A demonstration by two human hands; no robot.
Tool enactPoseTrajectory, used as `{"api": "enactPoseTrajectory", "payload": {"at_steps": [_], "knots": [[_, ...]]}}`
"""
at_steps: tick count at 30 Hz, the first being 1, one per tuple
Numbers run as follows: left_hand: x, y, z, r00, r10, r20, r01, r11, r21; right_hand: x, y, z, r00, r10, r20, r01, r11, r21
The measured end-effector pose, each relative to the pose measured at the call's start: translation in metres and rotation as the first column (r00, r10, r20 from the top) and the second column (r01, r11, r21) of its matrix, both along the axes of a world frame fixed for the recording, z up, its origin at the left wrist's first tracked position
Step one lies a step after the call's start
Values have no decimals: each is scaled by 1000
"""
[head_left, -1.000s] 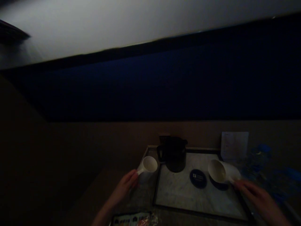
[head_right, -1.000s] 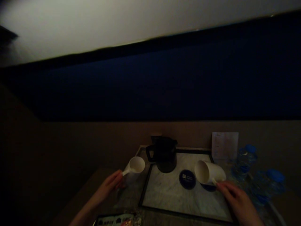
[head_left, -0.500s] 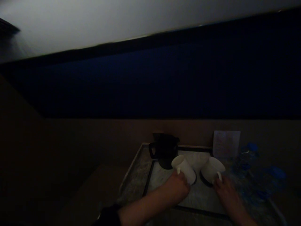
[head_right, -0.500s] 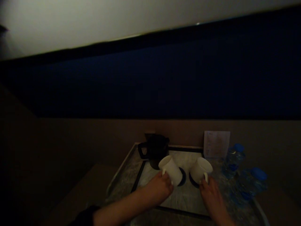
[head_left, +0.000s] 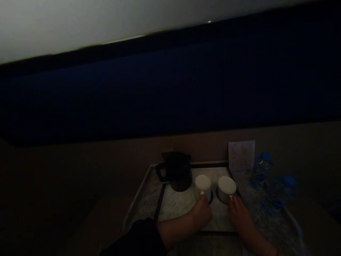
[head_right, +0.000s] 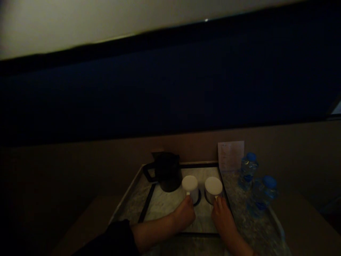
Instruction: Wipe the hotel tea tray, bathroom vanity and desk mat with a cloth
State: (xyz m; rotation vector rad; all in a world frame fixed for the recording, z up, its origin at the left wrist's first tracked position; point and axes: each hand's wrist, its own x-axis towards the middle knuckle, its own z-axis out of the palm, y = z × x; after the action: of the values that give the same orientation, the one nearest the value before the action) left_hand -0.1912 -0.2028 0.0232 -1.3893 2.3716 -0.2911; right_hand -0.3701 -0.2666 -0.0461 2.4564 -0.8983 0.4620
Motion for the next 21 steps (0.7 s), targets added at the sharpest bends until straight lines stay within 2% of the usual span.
{"api": "enactPoseTrajectory", "payload": {"at_steps": [3,6,10,12,14,15,17,19,20,21], "knots": [[-8,-6,-7,996,-24,87,21,999,26,-3,-2,-1,1000,12,21,-12,1000,21],[-13,-7,-13,994,-33,107,32,999,11,-3,-2,0,999,13,36,-15,999,35],[-17,-5,-22,989,-26,145,27,1000,-3,2,2,8,997,14,77,-22,994,107],[-20,-4,-20,987,-18,161,12,999,35,3,5,13,998,14,56,-20,994,104],[-24,1,-11,989,2,150,-13,998,68,2,10,19,1000,16,24,-18,997,78],[-26,6,-3,993,12,121,-17,999,36,-2,13,21,1000,8,19,-9,998,69],[-27,21,16,1000,-24,-1,23,992,-121,-13,21,25,999,19,39,-21,998,54],[-21,42,35,979,-110,-169,64,964,-257,-32,30,28,990,111,83,-115,993,35],[-15,52,42,965,-100,-241,41,971,-236,-44,34,28,981,156,113,-161,986,35],[-8,61,47,955,-19,-296,-29,987,-157,-56,38,27,973,176,150,-183,982,37]]}}
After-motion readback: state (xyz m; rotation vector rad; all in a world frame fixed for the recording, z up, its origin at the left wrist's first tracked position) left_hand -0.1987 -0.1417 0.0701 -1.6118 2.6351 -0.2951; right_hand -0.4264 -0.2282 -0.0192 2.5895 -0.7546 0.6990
